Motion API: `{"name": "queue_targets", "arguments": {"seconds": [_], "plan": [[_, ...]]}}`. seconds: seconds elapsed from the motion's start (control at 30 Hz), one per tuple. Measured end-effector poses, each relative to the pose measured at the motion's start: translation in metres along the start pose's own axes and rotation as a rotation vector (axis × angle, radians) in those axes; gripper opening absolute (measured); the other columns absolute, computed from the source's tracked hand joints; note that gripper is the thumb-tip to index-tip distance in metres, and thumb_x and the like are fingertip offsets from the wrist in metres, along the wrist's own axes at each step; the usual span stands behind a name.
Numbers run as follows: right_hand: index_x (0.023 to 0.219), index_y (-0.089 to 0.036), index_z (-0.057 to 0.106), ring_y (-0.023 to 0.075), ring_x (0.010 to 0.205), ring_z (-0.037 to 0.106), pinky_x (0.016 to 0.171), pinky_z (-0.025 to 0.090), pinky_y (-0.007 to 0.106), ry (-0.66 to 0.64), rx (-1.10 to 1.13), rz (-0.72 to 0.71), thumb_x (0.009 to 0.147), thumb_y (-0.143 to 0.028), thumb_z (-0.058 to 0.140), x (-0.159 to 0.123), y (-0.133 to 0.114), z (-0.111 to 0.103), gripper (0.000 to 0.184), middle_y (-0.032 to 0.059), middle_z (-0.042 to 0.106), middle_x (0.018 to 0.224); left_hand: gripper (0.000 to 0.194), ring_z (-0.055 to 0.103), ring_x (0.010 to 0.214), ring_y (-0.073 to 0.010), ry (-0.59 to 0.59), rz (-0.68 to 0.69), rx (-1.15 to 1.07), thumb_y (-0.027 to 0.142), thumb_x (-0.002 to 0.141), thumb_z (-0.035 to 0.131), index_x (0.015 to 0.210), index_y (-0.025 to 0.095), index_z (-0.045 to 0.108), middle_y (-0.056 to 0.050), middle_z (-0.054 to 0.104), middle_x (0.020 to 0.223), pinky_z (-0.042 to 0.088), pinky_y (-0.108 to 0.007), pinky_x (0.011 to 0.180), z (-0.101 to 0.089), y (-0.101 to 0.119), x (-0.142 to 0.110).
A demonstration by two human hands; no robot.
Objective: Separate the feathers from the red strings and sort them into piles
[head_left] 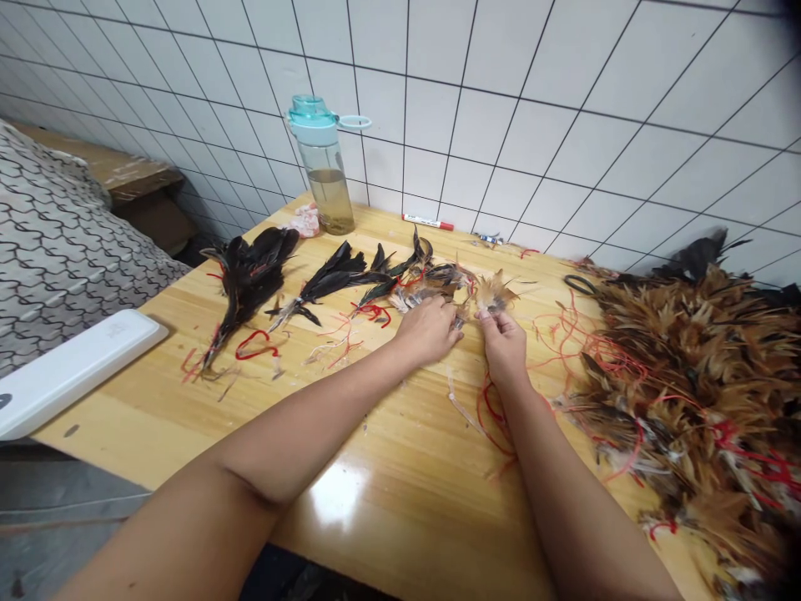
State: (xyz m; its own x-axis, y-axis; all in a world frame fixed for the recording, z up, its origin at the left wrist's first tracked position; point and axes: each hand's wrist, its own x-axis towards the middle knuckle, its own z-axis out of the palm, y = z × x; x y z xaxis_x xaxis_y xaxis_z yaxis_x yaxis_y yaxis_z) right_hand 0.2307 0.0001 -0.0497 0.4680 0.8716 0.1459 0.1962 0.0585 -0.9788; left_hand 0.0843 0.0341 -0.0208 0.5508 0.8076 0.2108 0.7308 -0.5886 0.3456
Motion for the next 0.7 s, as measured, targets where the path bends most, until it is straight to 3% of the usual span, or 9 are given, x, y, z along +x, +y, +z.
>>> {"name": "queue_targets", "arguments": {"seconds": [0.13,0.23,0.43,0.7], "plan": [[0.074,-0.017,0.063,0.0158,0.068,0.056,0.066,0.043,0.029,-0.007,-0.019,-0.005,0.073,-0.048,0.062,-0.001,0.000,0.000,0.032,0.0016,0.065,0.070,0.019,0.059,0.095,-0.0242,-0.040,-0.007,0.022,0.022,0.087,0.045,0.088,0.015,0.063,-0.013,0.061,0.096,0.046,-0.036,0.084,0.001,-0.002,0.001],[0.075,-0.017,0.063,0.0156,0.068,0.056,0.065,0.042,0.028,-0.022,-0.009,0.003,0.073,-0.049,0.061,-0.001,0.001,-0.001,0.033,0.0019,0.065,0.072,0.020,0.059,0.092,-0.0221,-0.010,-0.027,-0.085,0.020,0.088,0.042,0.087,0.016,0.061,-0.011,0.062,0.094,0.045,-0.035,0.084,0.002,-0.006,0.004],[0.076,-0.017,0.065,0.0147,0.066,0.053,0.065,0.041,0.028,0.007,-0.028,0.009,0.074,-0.049,0.060,-0.001,0.000,-0.001,0.033,0.0008,0.063,0.069,0.010,0.055,0.081,-0.0169,0.135,-0.103,-0.445,0.017,0.085,0.046,0.081,0.016,0.055,-0.005,0.062,0.082,0.042,-0.031,0.079,0.004,-0.013,0.012],[0.072,-0.017,0.064,0.0143,0.062,0.049,0.062,0.039,0.028,0.000,-0.065,0.013,0.073,-0.047,0.060,-0.001,0.000,0.000,0.030,-0.0007,0.059,0.063,0.012,0.048,0.061,-0.0075,0.025,-0.315,-1.098,0.016,0.081,0.052,0.091,0.013,0.057,0.001,0.057,0.072,0.038,-0.021,0.060,0.007,-0.006,0.015]]}}
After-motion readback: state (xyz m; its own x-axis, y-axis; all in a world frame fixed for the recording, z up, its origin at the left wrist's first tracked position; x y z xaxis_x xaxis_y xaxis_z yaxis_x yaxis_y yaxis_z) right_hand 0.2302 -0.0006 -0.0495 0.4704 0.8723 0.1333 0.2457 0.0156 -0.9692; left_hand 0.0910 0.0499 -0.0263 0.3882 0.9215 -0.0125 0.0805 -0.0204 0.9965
